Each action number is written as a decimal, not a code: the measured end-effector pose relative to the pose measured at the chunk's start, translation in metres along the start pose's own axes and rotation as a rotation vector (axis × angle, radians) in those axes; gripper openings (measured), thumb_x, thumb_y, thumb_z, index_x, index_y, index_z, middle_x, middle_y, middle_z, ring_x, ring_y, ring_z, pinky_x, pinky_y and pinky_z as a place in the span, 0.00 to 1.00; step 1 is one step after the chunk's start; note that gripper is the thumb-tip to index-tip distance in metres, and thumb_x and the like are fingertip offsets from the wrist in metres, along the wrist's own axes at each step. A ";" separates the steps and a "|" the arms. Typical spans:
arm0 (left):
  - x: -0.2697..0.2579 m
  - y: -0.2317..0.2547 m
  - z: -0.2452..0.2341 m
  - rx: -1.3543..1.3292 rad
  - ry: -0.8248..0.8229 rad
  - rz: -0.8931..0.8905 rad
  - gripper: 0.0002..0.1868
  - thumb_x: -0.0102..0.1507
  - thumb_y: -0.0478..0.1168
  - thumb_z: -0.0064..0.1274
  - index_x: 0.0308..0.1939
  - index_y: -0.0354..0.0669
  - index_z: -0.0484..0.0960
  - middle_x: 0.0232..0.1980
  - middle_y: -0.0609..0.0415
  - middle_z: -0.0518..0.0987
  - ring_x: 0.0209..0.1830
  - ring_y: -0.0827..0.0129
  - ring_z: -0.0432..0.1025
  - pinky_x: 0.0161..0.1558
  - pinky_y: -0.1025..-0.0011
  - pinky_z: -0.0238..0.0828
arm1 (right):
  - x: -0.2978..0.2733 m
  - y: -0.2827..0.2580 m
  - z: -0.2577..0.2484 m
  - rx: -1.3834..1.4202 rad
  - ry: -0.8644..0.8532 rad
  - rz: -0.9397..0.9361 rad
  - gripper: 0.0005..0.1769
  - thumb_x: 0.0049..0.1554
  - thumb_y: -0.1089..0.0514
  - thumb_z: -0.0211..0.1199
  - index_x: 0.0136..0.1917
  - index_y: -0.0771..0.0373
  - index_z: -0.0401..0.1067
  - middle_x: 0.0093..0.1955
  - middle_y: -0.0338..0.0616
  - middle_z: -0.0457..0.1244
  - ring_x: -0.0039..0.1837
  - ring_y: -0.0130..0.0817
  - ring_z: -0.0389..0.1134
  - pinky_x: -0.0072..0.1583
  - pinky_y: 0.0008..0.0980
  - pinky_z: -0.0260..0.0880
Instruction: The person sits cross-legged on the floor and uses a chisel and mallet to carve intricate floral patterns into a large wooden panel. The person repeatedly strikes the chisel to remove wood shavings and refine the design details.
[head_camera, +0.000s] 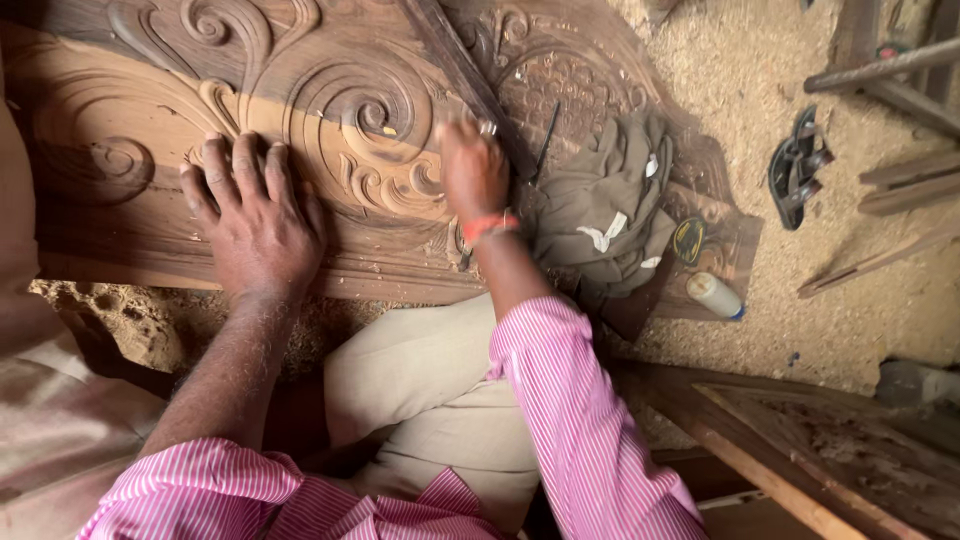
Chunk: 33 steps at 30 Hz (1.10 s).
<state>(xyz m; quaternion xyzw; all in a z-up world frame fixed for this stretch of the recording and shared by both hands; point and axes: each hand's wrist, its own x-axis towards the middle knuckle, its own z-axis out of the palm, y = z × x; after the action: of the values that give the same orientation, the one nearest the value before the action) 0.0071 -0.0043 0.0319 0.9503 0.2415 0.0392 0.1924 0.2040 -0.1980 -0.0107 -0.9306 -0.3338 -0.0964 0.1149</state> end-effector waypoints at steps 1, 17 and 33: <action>0.000 -0.002 0.002 0.005 0.014 0.012 0.30 0.76 0.52 0.35 0.76 0.36 0.66 0.79 0.35 0.61 0.83 0.40 0.46 0.78 0.37 0.31 | 0.005 0.004 0.002 0.011 0.023 -0.004 0.11 0.60 0.61 0.58 0.55 0.66 0.75 0.56 0.54 0.69 0.56 0.55 0.70 0.54 0.50 0.71; 0.002 -0.003 0.005 0.107 0.048 0.029 0.31 0.74 0.54 0.36 0.76 0.39 0.67 0.79 0.38 0.60 0.82 0.43 0.47 0.79 0.41 0.29 | 0.016 0.043 -0.023 0.490 0.021 0.040 0.09 0.55 0.59 0.70 0.50 0.61 0.82 0.70 0.71 0.53 0.65 0.59 0.65 0.61 0.45 0.68; 0.002 0.000 0.005 0.135 0.032 0.010 0.30 0.76 0.54 0.33 0.76 0.39 0.65 0.79 0.38 0.59 0.82 0.44 0.46 0.78 0.40 0.31 | -0.032 0.131 -0.032 0.506 0.209 0.562 0.12 0.62 0.56 0.63 0.54 0.64 0.79 0.45 0.51 0.71 0.46 0.42 0.73 0.51 0.37 0.70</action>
<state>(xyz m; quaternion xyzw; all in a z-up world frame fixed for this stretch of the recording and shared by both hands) 0.0097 -0.0056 0.0276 0.9616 0.2419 0.0387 0.1237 0.2608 -0.3239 -0.0083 -0.9132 -0.0656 -0.0700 0.3961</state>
